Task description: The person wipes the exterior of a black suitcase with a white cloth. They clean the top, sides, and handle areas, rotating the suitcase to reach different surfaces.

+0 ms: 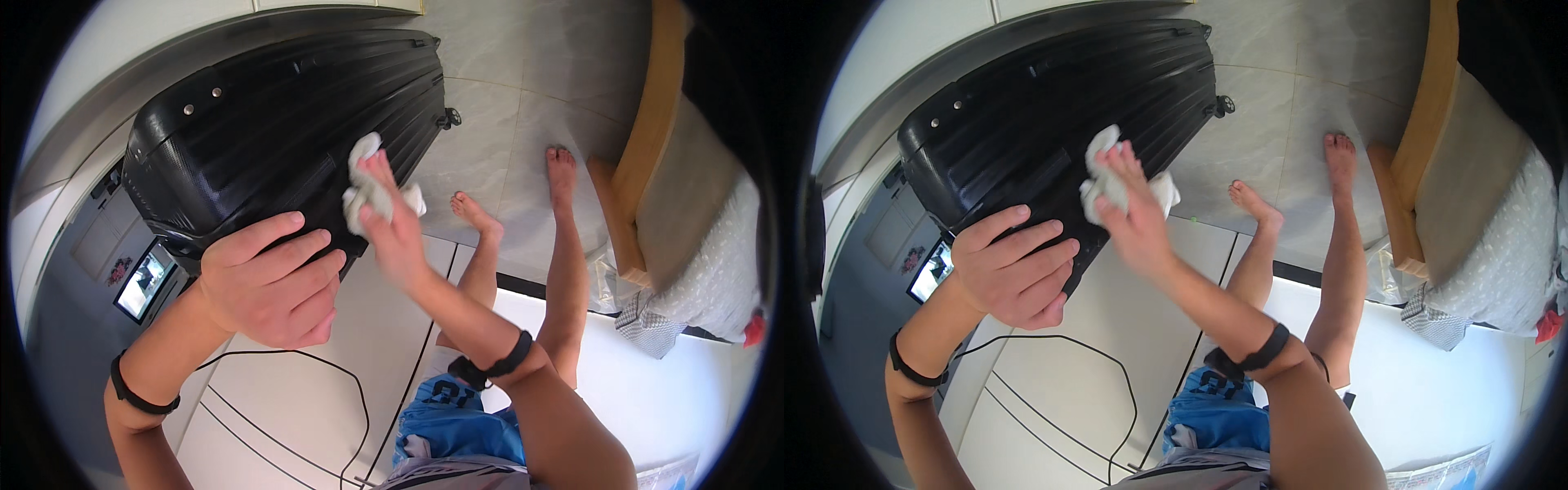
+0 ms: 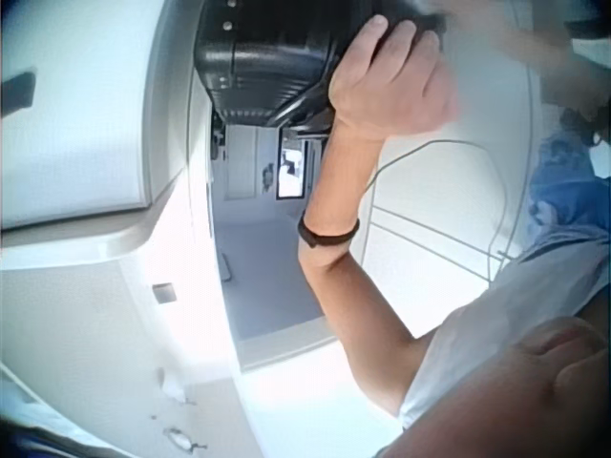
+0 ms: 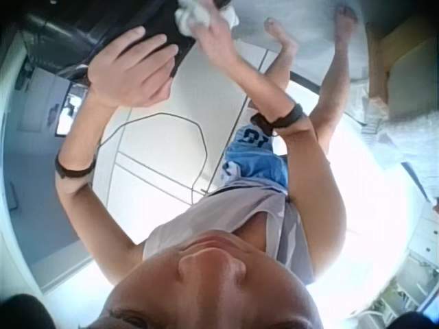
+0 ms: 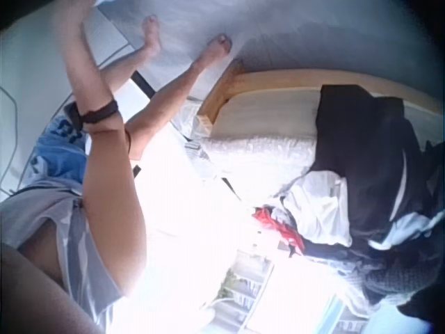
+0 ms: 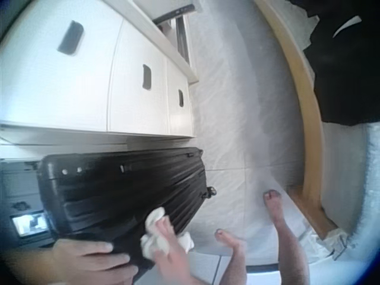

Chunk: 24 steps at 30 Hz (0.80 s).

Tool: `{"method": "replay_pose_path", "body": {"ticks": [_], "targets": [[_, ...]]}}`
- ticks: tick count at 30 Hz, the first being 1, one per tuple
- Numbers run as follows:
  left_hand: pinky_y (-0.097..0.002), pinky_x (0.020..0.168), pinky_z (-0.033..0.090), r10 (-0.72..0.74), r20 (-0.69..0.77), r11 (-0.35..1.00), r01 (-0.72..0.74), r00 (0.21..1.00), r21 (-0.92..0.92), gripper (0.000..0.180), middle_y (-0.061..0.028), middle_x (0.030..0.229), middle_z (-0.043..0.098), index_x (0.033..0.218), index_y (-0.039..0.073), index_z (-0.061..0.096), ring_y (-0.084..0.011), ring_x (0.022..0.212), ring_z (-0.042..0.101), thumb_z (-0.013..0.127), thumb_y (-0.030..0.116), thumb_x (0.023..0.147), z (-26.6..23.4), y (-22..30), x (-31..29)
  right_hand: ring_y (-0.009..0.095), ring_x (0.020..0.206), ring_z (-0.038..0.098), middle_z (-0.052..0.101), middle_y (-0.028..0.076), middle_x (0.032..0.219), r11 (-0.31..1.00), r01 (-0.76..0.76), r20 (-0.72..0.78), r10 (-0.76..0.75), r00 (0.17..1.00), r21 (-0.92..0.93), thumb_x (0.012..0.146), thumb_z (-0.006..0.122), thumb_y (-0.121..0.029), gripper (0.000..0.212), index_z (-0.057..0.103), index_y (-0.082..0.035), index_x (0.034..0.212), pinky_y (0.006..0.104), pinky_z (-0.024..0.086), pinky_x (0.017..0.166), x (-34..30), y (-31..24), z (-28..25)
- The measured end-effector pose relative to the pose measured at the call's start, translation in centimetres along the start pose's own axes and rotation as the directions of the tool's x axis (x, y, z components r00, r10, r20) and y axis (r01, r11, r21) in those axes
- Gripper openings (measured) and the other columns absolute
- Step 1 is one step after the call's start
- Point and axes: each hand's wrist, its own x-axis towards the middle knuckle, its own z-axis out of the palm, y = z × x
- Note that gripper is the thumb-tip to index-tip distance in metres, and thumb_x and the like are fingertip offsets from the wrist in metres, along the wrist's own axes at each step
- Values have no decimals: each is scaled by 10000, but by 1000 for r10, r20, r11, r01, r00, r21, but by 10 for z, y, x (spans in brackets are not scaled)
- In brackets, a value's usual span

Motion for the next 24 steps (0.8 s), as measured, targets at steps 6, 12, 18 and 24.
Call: {"method": "replay_pose_path", "body": {"ticks": [6, 12, 18, 24], "targets": [[-327, 846, 552, 16, -23, 1000, -17, 1000, -27, 131, 3, 866, 741, 689, 144, 684, -167, 795, 699, 630, 260, 715, 1, 1, -3, 419, 1574, 158, 383, 122, 1645, 935, 249, 192, -204, 960, -254, 935, 683, -274, 504, 625, -188, 1429, 628, -12, 1227, 29, -1, -16], [-316, 861, 508, 36, -22, 998, -37, 999, -44, 132, 29, 908, 767, 693, 166, 672, -160, 838, 700, 600, 275, 719, 1, 2, -13, 375, 1567, 208, 409, 192, 1609, 918, -61, -131, 11, 991, -393, 1028, 558, -375, 541, 516, -123, 1505, 584, 17, 1246, 83, 85, -59], [-299, 875, 509, 36, 34, 995, -32, 999, -97, 182, 30, 865, 742, 717, 148, 665, -138, 770, 682, 608, 268, 842, -1, 5, -10, 473, 1283, 556, 648, 308, 1285, 668, -633, -461, 453, 763, -391, 1017, 441, -566, 702, 583, 27, 1365, 437, 426, 1066, 141, 171, -148], [-290, 947, 484, 62, 81, 995, -55, 995, -80, 197, 64, 898, 753, 698, 202, 613, -125, 860, 697, 593, 326, 850, -3, 6, -17, 436, 1262, 586, 652, 274, 1306, 677, -641, -538, 410, 737, -362, 1014, 458, -487, 617, 630, 20, 1318, 465, 455, 1041, 166, 210, -177]]}}
